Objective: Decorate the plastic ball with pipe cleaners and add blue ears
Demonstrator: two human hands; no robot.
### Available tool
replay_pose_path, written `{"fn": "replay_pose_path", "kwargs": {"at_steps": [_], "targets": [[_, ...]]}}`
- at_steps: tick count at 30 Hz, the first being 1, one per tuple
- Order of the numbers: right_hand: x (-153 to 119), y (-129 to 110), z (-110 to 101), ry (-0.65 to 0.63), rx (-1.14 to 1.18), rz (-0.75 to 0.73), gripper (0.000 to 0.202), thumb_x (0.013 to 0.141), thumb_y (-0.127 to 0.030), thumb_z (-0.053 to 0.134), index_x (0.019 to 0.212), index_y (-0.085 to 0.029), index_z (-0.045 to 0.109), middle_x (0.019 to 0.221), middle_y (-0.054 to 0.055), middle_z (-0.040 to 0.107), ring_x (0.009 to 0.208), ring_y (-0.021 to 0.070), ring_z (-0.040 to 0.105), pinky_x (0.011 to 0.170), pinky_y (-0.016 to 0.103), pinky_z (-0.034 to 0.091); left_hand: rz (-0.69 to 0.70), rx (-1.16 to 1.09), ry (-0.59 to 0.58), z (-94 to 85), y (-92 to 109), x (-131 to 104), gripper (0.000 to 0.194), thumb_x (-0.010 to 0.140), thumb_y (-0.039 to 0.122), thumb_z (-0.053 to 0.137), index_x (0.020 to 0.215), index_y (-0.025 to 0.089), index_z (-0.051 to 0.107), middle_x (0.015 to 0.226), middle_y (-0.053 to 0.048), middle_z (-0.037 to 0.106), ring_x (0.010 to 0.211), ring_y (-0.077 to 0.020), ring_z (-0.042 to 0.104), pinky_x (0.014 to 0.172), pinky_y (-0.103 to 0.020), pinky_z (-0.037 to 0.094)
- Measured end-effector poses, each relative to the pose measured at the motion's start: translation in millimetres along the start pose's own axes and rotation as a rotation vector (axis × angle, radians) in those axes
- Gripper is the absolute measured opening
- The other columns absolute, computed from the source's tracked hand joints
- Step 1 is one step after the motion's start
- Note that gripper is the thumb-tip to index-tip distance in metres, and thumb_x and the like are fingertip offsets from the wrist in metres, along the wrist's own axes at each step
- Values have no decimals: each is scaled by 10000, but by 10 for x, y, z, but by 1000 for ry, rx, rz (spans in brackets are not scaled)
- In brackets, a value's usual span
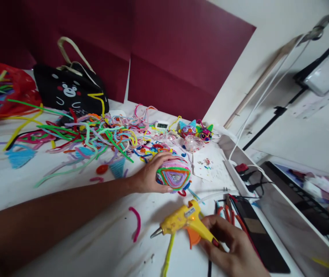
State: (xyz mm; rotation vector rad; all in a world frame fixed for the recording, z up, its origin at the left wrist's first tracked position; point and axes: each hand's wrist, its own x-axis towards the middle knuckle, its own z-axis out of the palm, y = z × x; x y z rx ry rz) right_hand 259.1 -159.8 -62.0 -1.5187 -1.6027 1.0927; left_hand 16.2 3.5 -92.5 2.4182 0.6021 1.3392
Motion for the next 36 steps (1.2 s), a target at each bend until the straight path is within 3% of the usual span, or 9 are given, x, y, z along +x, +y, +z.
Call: {"fn": "replay_pose_path", "kwargs": {"at_steps": [6,11,16,20,25,28,30,36], "targets": [[22,67,154,-43,-196,6,185,766,-339,628,870,-186,625,726,18,651,597,129,543,512,212,392,-41,-19,-8,-9,-3,9,874,612,387,805,1352,220,371,1372,-152,440,1297,-349,407,1082,-527,340],[35,-31,80,-74,-548,-167,147,800,-265,581,923,-206,633,800,35,651,639,155,586,562,246,428,-36,-14,-22,-14,-17,8,865,628,401,799,1358,226,368,1383,-154,434,1296,-353,413,1077,-529,346],[158,-436,-142,-23,-655,-307,140,858,-272,555,949,-210,641,867,51,660,734,170,632,659,268,474,-18,4,-14,-4,0,14,852,634,400,794,1352,218,371,1371,-161,434,1296,-349,407,1078,-530,348],[529,-951,-194,-20,-625,-535,122,879,-210,556,961,-199,646,854,33,668,756,141,615,685,234,456,-17,42,-35,28,22,-3,881,618,401,802,1360,203,368,1395,-165,411,1325,-345,369,1102,-509,330],[1315,-1424,168,-198,-749,-721,141,802,-83,586,876,-140,692,804,26,701,679,119,608,632,205,418,-89,60,-53,62,57,-43,818,617,472,773,1298,173,431,1305,-158,492,1216,-362,476,1038,-494,409],[1779,-1547,495,-351,-970,-640,158,792,-72,576,839,-133,714,788,11,713,686,110,611,633,193,399,-213,76,-96,55,80,-54,764,598,495,767,1237,178,491,1199,-140,560,1135,-375,523,982,-511,444],[2016,-1587,701,-488,-1097,-570,182,820,-97,563,891,-131,727,798,11,725,717,115,626,625,182,399,-235,57,-108,43,91,-52,812,590,514,769,1268,183,470,1239,-145,536,1151,-367,510,992,-506,437],[2411,-1575,1177,-630,-1307,-509,214,739,-73,622,914,-94,744,886,106,749,799,229,677,636,238,441,-210,17,-123,25,102,-33,827,595,543,765,1275,178,468,1267,-148,502,1183,-342,486,1030,-482,409]]}}
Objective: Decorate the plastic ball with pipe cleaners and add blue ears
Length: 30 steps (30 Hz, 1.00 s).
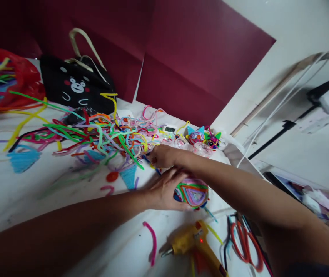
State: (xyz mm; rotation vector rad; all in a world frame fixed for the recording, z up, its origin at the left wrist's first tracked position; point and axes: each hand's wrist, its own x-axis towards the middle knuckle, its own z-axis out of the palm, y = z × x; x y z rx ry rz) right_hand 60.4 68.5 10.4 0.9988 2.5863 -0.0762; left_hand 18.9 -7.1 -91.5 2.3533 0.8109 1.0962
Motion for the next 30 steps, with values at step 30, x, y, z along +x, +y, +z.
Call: {"fn": "replay_pose_path", "kwargs": {"at_steps": [30], "targets": [[-549,822,232,605,1099,187,185,685,-128,651,798,-169,511,614,-26,637,516,105,621,488,225,551,98,-75,57,-11,-74,12,891,624,478,793,1377,231,384,1443,-143,348,1342,-341,361,1131,-487,320]]}}
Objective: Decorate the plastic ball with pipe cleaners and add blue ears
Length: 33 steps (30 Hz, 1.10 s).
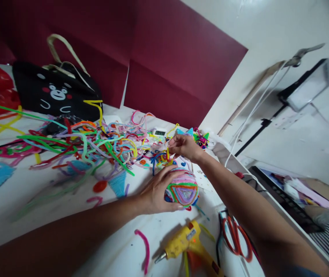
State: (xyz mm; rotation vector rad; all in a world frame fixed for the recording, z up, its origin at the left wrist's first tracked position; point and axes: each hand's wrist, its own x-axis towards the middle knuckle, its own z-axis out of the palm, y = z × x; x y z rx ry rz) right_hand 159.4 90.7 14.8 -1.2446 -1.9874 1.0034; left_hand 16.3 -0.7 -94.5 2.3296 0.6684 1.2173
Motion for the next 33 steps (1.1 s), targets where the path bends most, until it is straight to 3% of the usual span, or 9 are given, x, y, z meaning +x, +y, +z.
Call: {"fn": "replay_pose_path", "kwargs": {"at_steps": [6,10,18,27,30,33], "targets": [[-121,240,-153,122,41,-39,280,594,-245,749,779,-168,554,701,-5,648,575,127,643,535,272,581,7,-24,-9,-15,-29,-5,812,707,538,711,1390,239,389,1448,-129,339,1334,-344,360,1130,-487,314],[-166,313,-216,194,-50,-97,186,656,-245,680,795,-162,589,710,0,638,591,125,620,539,252,543,2,-58,-33,-42,-23,-14,632,857,537,542,1399,250,391,1463,-116,329,1361,-319,318,1151,-478,266],[-284,376,-334,353,-254,-182,81,729,-175,606,806,-159,625,668,17,638,607,153,616,621,287,514,4,-67,-21,-66,8,-17,537,917,490,456,1392,245,407,1466,-99,347,1371,-285,308,1165,-443,241],[-537,442,-386,537,-257,-215,217,750,-120,562,947,-154,646,898,88,729,776,199,707,725,313,558,-102,-104,131,-91,-47,27,387,978,384,352,1297,224,502,1340,-82,521,1265,-243,454,1104,-394,336],[-617,498,-428,544,-281,-207,261,741,-72,534,941,-155,679,866,73,741,816,202,710,770,319,552,-173,-102,188,-107,-93,56,376,984,369,336,1250,208,548,1310,-84,553,1224,-232,490,1082,-391,357],[-693,559,-492,549,-304,-185,272,722,-36,514,880,-155,702,766,53,731,711,182,704,717,302,548,-238,-109,230,-118,-127,79,368,981,359,347,1204,187,584,1261,-94,589,1178,-225,523,1059,-383,375]]}}
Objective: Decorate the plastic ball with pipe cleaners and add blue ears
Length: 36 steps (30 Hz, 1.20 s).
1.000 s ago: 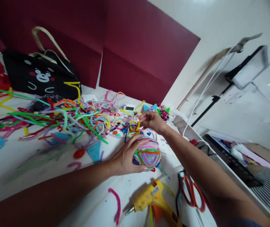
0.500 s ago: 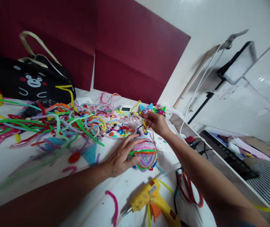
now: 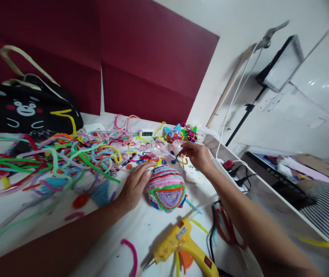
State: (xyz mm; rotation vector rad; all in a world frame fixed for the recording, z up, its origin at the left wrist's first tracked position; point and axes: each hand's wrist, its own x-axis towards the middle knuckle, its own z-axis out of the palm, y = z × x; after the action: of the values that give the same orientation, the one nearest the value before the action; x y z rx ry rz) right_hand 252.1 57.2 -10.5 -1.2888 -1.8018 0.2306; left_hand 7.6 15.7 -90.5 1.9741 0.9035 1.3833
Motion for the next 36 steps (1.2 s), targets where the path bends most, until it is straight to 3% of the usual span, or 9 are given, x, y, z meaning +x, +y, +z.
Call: {"fn": "replay_pose_path", "kwargs": {"at_steps": [5,9,12,16,20,23,26,31,36], "targets": [[-14,156,-185,50,27,88,154,787,-171,550,871,-132,674,664,54,682,525,168,663,506,259,517,-49,2,44,-3,-34,28,343,961,359,391,1146,186,622,1163,-72,636,1117,-222,563,1030,-357,400],[31,206,-313,99,64,110,187,783,-305,627,847,-133,665,625,40,648,510,166,637,472,250,484,-109,-19,51,7,-78,41,351,952,390,400,1121,189,633,1149,-68,638,1082,-230,596,1021,-369,412],[61,162,-320,47,102,88,222,800,-345,621,827,-131,676,543,4,597,450,133,571,433,229,429,-159,-20,57,8,-108,50,363,940,414,412,1120,187,630,1158,-71,637,1079,-241,606,1016,-385,414],[34,42,-207,-113,149,50,189,814,-258,593,927,-136,683,588,-8,627,434,111,572,435,213,439,-203,20,71,-3,-137,65,360,920,423,437,1107,187,634,1135,-63,650,1065,-239,614,1018,-383,413],[-74,-162,-4,-213,142,-1,168,829,-135,557,942,-156,680,687,5,683,539,116,647,555,216,492,-190,61,108,-20,-133,94,349,892,424,476,1086,189,646,1129,-60,652,1083,-237,600,968,-349,448],[-129,-364,164,-274,-46,-207,143,841,-131,589,935,-174,687,746,21,714,668,137,665,658,228,473,-144,76,124,-31,-75,121,346,875,419,510,1092,187,647,1135,-66,649,1084,-229,594,886,-311,487],[-121,-529,300,-318,-123,-303,140,842,-127,597,949,-174,674,801,31,728,707,142,658,675,224,447,-68,94,129,-37,10,133,340,847,408,562,1092,190,653,1105,-61,661,998,-214,621,824,-299,499],[-95,-644,395,-368,59,-268,93,832,-112,619,904,-156,659,778,22,731,714,131,668,671,205,449,-50,142,185,-57,74,131,269,828,361,621,1037,198,670,970,-31,708,868,-181,641,781,-282,487],[-150,-712,341,-370,150,-233,113,829,-117,620,921,-163,669,801,22,735,739,140,679,685,220,466,-55,149,214,-104,141,171,171,819,328,642,923,203,698,896,-5,725,819,-160,651,769,-253,492]]}}
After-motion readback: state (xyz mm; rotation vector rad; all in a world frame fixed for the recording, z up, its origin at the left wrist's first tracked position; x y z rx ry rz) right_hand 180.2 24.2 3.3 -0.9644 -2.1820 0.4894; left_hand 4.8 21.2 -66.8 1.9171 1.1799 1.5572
